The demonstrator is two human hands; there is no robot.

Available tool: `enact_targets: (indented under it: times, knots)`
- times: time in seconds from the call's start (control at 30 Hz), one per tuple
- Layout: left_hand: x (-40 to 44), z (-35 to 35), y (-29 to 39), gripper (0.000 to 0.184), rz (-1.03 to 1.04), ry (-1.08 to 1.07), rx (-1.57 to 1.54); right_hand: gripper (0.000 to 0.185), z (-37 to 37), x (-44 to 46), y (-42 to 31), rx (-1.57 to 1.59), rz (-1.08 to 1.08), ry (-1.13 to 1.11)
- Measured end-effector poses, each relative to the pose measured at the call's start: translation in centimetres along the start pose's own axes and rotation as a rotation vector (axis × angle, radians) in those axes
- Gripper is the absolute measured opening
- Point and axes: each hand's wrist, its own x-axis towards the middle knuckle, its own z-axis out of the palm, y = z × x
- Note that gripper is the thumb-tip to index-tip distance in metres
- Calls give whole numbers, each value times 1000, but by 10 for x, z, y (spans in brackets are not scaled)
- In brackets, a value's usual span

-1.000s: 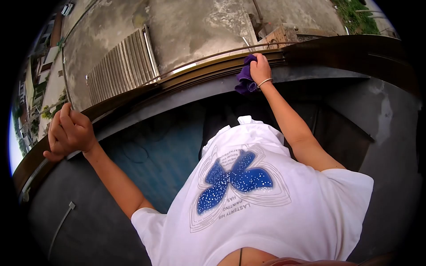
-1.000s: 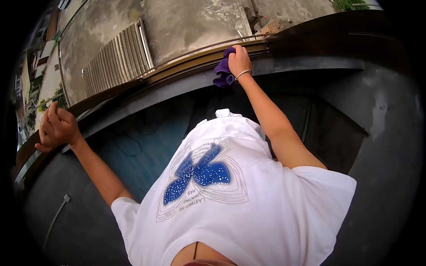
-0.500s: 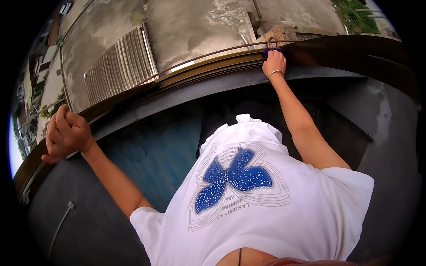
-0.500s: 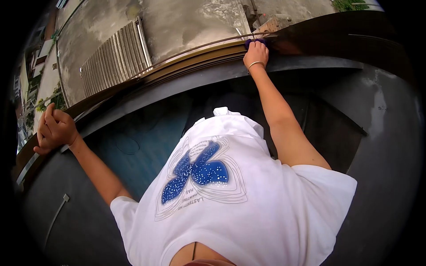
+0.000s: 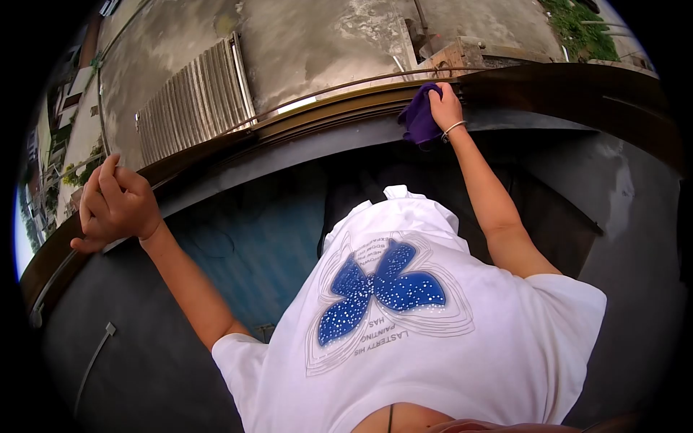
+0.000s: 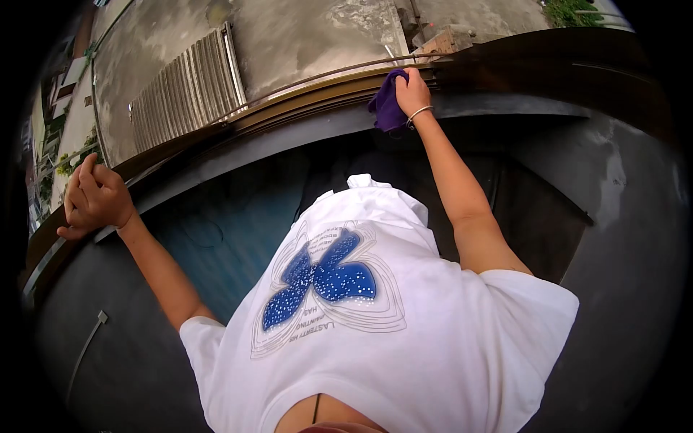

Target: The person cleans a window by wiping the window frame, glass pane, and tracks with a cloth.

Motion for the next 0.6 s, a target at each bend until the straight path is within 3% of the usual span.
enact_targets:
  times: [0.1, 0.17, 0.2, 0.27, 0.3, 0.37, 0.4, 0.5, 0.6]
  knots:
    - [-11, -16, 47, 13, -15, -145, -153, 23, -18, 8, -10, -153, -243, 190]
    - [-38, -26, 84, 12, 9, -378, -529, 16, -22, 15, -13, -308, -505, 268]
    - [-61, -31, 97, 13, 7, -500, -706, 16, -23, 15, -19, -304, -502, 265]
    - [-103, -43, 125, 14, 39, -723, -902, 13, -29, 23, -27, -586, -650, 281]
    - [-121, -53, 137, 18, 28, -796, -974, 13, -27, 29, -20, -584, -647, 278]
    - [-154, -72, 154, 26, -8, -944, -1063, 15, -23, 47, -2, -919, -640, 233]
    - [-168, -81, 158, 28, -17, -1015, -1093, 19, -21, 51, 6, -1119, -543, 96]
    - [-198, -103, 164, 30, -107, -1209, -1174, 21, -7, 55, 31, -1392, -497, -20]
    - [-214, -117, 162, 32, -236, -1349, -1182, 24, -1, 61, 31, -1326, -400, -106]
